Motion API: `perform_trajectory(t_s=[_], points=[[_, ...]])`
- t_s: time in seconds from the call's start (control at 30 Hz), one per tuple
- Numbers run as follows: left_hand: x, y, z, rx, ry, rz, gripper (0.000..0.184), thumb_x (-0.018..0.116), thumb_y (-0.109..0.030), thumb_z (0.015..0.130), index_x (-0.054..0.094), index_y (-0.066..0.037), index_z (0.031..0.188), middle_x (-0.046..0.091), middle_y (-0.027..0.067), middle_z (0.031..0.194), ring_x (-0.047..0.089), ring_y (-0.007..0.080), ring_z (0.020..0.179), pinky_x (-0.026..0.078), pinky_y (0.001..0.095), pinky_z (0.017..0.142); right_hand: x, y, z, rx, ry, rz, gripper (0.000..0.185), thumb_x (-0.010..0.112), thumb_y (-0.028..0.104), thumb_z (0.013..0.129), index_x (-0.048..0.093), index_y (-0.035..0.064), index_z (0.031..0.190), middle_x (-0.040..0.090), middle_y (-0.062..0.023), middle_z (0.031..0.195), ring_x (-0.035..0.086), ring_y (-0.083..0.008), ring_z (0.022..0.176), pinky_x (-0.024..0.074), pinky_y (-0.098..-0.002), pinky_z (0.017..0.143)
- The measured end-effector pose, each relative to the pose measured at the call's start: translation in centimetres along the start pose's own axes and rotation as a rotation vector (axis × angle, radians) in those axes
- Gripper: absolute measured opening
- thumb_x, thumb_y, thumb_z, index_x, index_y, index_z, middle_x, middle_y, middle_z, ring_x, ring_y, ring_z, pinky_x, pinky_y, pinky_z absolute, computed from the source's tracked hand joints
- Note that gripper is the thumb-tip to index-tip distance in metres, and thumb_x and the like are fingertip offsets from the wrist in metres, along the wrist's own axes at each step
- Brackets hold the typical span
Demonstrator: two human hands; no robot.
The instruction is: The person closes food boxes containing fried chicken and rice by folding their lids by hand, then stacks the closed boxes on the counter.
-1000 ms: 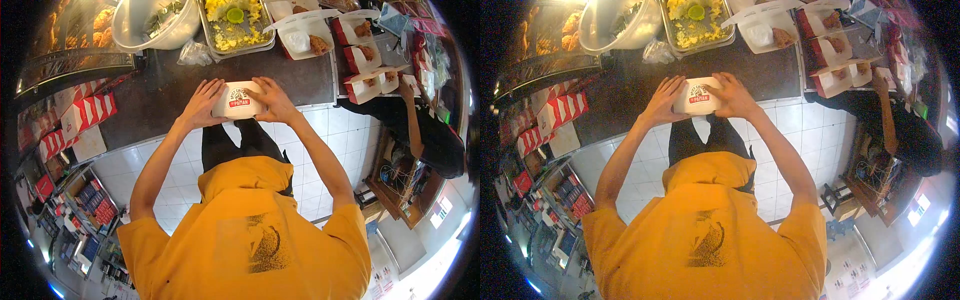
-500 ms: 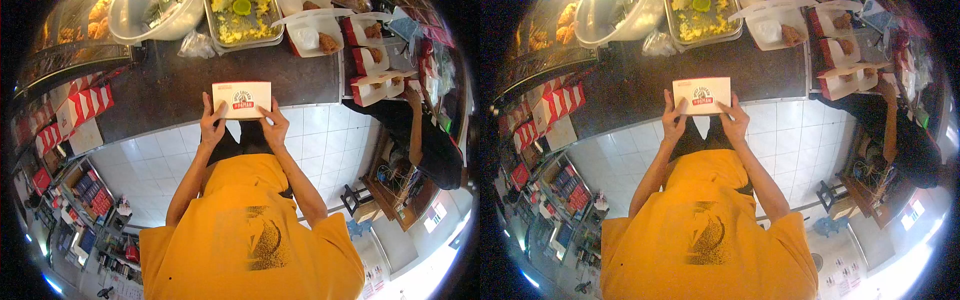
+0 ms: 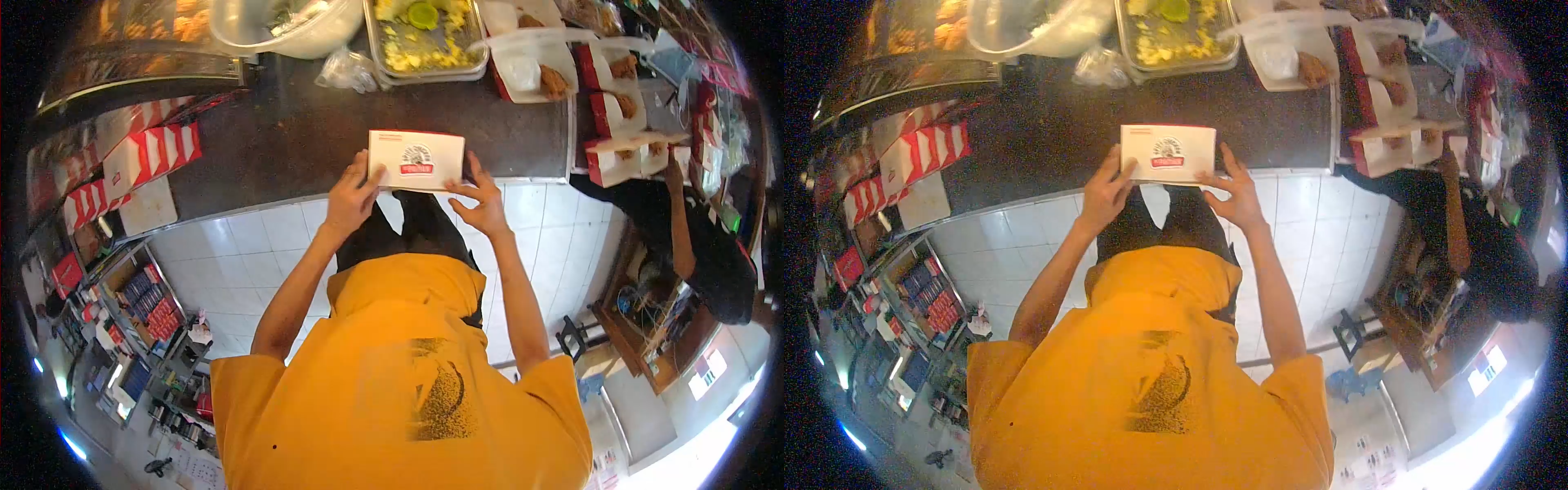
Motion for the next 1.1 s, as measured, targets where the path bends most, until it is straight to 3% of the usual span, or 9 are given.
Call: perform_trajectory(t_s=[0.2,0.47,0.53,0.7,0.8,0.93,0.97,1.07,1.1], points=[[1.2,1.7,-1.0,0.002,-0.104,-0.043,0.081,0.065,0.009,0.07,0.055,-0.019,0.145,0.043,0.0271,0.151,0.059,0.0392,0.125,0.055,0.0405,0.098,0.8,4.6,7.2,-0.247,0.052,-0.282,0.027,0.078,0.011,0.058,0.061,0.0019,0.077,0.038,-0.0271,0.154,0.032,-0.0492,0.142,0.0317,-0.0532,0.116],[-7.7,12.1,-10.0,-0.421,-0.49,-0.05,0.058,0.062,0.01,0.081,0.065,-0.012,0.134,0.055,0.0215,0.144,0.061,0.0328,0.126,0.056,0.0364,0.093,12.3,16.7,12.2,-0.333,0.142,-0.099,0.033,0.078,0.015,0.055,0.064,0.0016,0.081,0.046,-0.0291,0.14,0.042,-0.0494,0.127,0.043,-0.0518,0.103],[-8.4,18.4,-16.3,-0.838,-0.686,-0.325,0.048,0.061,0.003,0.092,0.059,-0.007,0.139,0.059,0.0187,0.14,0.06,0.0279,0.126,0.055,0.0383,0.095,18.3,20.3,14.0,-0.349,0.188,-0.073,0.037,0.08,0.016,0.057,0.066,0.0017,0.088,0.045,-0.0284,0.14,0.04,-0.0497,0.128,0.0447,-0.0514,0.103],[-13.9,21.2,-19.6,-1.164,-1.295,-0.989,0.049,0.055,-0.018,0.104,0.043,-0.001,0.148,0.059,0.0182,0.133,0.063,0.0276,0.109,0.056,0.0361,0.091,34.9,28.5,17.2,-0.524,0.281,-0.214,0.048,0.083,0.013,0.056,0.064,0.0007,0.098,0.037,-0.0338,0.148,0.035,-0.0543,0.135,0.048,-0.0539,0.104],[-16.2,25.3,-19.5,-0.998,-1.18,-0.737,0.053,0.056,-0.019,0.104,0.038,-0.002,0.151,0.058,0.018,0.134,0.064,0.0266,0.107,0.058,0.0361,0.085,38.0,32.3,18.3,-0.608,0.192,-0.124,0.048,0.083,0.011,0.061,0.062,0.0001,0.103,0.037,-0.0359,0.146,0.034,-0.0567,0.136,0.0467,-0.0559,0.105],[-15.3,41.7,-26.7,-1.179,-1.132,-0.229,0.027,0.067,-0.017,0.091,0.062,0.004,0.107,0.067,0.0166,0.107,0.065,0.0272,0.092,0.056,0.0397,0.078,34.0,35.2,17.6,-0.743,0.221,0.09,0.04,0.079,0.011,0.072,0.061,0.0005,0.106,0.043,-0.0332,0.142,0.041,-0.0533,0.133,0.0466,-0.0535,0.105],[-14.9,43.4,-26.4,-1.086,-1.412,-0.255,0.041,0.066,-0.018,0.084,0.064,0.003,0.118,0.07,0.0215,0.107,0.065,0.0349,0.093,0.053,0.046,0.081,33.9,33.4,16.8,-0.699,0.324,0.019,0.037,0.077,0.013,0.074,0.062,0.0009,0.105,0.048,-0.0301,0.137,0.045,-0.0491,0.129,0.0476,-0.0514,0.103],[-19.2,43.2,-24.8,-1.259,-1.098,-0.153,0.04,0.065,-0.023,0.087,0.065,0.004,0.117,0.07,0.0215,0.105,0.066,0.0346,0.093,0.053,0.0454,0.081,29.3,26.0,15.5,-0.351,0.637,-0.039,0.031,0.075,0.019,0.077,0.065,0.002,0.101,0.062,-0.0201,0.123,0.057,-0.0392,0.117,0.05,-0.0456,0.097],[-20.1,43.2,-24.7,-1.298,-1.023,-0.104,0.04,0.065,-0.024,0.088,0.065,0.004,0.117,0.07,0.0215,0.105,0.067,0.0345,0.093,0.053,0.0452,0.081,23.4,24.5,15.2,-0.361,0.411,0.086,0.029,0.075,0.02,0.077,0.068,0.0027,0.1,0.068,-0.0164,0.109,0.063,-0.0369,0.103,0.0522,-0.0442,0.091]])
Point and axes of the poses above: each hand's wrist, its own z-axis towards the middle knuckle, its own x-axis out of the palm, y = z × x, the point moved 7 cm from there along z, towards the middle knuckle
